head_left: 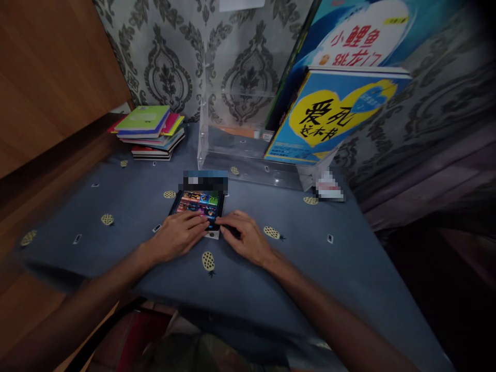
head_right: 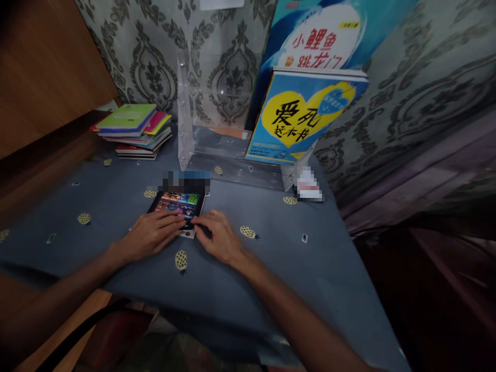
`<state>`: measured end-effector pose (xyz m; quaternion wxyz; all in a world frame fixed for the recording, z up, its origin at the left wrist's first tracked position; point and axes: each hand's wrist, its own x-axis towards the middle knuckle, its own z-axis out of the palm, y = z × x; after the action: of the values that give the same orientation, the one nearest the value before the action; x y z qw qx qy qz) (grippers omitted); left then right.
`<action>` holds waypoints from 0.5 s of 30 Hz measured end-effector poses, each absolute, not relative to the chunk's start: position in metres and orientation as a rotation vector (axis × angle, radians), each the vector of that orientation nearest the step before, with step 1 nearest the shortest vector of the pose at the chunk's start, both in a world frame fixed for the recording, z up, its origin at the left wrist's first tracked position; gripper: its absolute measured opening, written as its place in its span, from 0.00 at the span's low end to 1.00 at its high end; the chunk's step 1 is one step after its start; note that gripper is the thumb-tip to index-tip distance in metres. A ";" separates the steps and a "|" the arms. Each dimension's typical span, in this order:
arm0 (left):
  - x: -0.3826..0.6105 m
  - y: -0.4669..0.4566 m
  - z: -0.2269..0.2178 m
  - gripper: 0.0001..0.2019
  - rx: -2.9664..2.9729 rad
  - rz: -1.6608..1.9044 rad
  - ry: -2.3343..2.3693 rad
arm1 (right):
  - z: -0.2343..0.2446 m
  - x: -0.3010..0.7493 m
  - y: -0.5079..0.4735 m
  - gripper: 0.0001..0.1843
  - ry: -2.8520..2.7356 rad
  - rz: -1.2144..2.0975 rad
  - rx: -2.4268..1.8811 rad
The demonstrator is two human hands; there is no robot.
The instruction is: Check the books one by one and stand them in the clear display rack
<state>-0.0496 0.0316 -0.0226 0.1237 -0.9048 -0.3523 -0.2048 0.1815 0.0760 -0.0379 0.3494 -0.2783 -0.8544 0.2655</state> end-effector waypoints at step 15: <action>-0.049 0.028 -0.024 0.15 -2.645 -0.522 -1.070 | -0.040 0.181 0.076 0.06 -2.372 0.463 -0.675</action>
<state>-0.0491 0.0283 -0.0241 0.1200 -0.9053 -0.3663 -0.1787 0.1809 0.0757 -0.0400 0.3109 -0.2555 -0.8985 0.1754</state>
